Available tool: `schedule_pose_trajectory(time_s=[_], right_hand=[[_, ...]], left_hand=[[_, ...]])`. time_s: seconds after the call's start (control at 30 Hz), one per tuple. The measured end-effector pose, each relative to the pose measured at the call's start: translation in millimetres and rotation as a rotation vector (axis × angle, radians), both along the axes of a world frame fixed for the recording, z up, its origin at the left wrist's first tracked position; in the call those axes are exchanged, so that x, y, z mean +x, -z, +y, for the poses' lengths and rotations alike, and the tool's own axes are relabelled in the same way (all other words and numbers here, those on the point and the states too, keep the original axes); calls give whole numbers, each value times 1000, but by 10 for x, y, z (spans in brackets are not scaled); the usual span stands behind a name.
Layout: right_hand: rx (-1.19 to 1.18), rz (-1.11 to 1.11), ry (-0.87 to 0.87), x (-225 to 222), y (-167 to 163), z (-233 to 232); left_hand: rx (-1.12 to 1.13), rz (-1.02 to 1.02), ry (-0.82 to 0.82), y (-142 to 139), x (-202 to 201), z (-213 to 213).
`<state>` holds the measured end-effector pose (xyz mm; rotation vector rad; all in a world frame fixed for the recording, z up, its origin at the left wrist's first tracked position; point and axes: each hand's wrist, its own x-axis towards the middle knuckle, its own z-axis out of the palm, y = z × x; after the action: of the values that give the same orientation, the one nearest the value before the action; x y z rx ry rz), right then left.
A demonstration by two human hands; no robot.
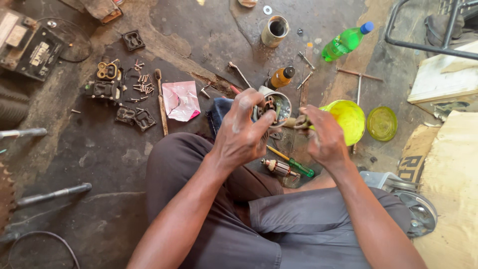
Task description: The person sits on the workshop floor repairing an electric starter motor. They work on the motor housing and brushes by hand, route the motor wire, then fit the copper armature into the housing and press and tap it to seat it in place.
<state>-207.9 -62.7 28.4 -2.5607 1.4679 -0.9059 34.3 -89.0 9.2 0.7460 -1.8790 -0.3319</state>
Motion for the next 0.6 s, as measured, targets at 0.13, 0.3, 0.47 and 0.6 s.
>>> schedule_pose_trajectory(time_s=[0.13, 0.3, 0.47, 0.6], right_hand=[[-88, 255, 32, -31, -227, 60], [-254, 634, -25, 80, -432, -9], [-339, 773, -24, 136, -493, -109], [-359, 808, -86, 140, -430, -143]], left_hand=[[3, -110, -82, 11, -35, -16], [37, -224, -154, 43, -54, -54], [52, -235, -131, 73, -91, -52], [33, -261, -129, 89, -97, -55]])
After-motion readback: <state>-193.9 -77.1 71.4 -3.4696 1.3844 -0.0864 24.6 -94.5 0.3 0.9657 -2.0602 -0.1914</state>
